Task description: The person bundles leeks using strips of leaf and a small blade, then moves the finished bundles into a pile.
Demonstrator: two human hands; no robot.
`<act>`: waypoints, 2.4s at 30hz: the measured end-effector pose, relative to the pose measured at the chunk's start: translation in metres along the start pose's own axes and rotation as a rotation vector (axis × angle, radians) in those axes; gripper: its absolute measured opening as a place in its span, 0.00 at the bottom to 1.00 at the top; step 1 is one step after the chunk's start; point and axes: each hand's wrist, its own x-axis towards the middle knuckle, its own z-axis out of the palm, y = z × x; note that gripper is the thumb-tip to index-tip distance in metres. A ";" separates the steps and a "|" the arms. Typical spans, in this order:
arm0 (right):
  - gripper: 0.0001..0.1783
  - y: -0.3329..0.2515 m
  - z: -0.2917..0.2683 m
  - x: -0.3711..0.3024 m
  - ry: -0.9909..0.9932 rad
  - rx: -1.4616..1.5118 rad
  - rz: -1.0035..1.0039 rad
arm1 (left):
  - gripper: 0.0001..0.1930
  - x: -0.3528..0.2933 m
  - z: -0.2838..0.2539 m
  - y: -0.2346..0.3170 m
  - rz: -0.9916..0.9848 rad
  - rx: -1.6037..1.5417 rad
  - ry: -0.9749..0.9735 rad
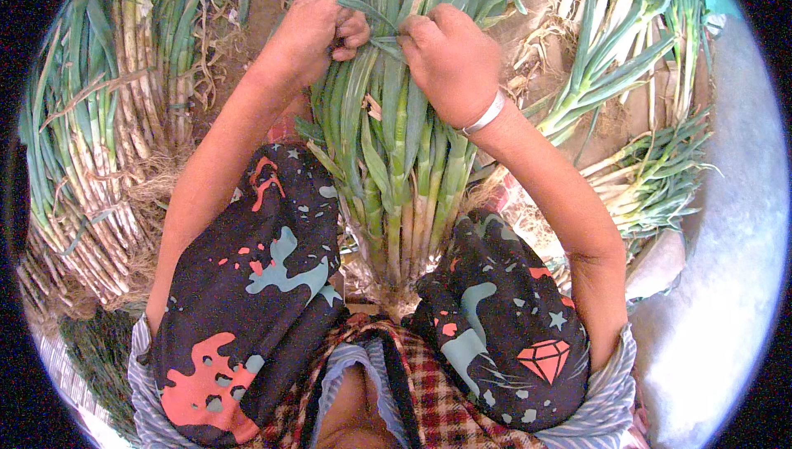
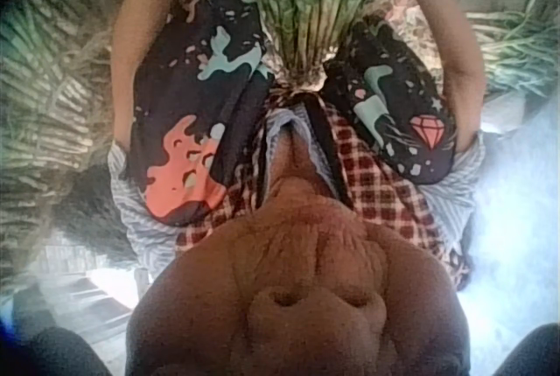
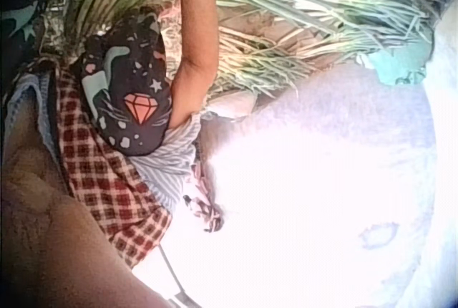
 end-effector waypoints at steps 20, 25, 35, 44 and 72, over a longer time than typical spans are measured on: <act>0.07 0.006 0.004 0.007 -0.108 0.151 0.019 | 0.22 -0.003 -0.005 -0.006 0.140 0.152 -0.038; 0.08 0.000 0.001 0.003 -0.089 -0.080 -0.122 | 0.22 -0.002 -0.004 -0.006 0.130 0.191 -0.005; 0.05 0.005 0.002 0.019 -0.407 -0.246 -0.285 | 0.20 0.000 0.003 -0.007 0.108 0.159 0.043; 0.12 0.034 0.004 0.063 -0.766 0.272 -0.105 | 0.20 0.002 -0.003 -0.007 0.092 0.022 -0.009; 0.09 0.020 0.004 0.047 -0.396 -0.030 -0.432 | 0.21 0.003 -0.012 -0.007 0.066 0.004 -0.059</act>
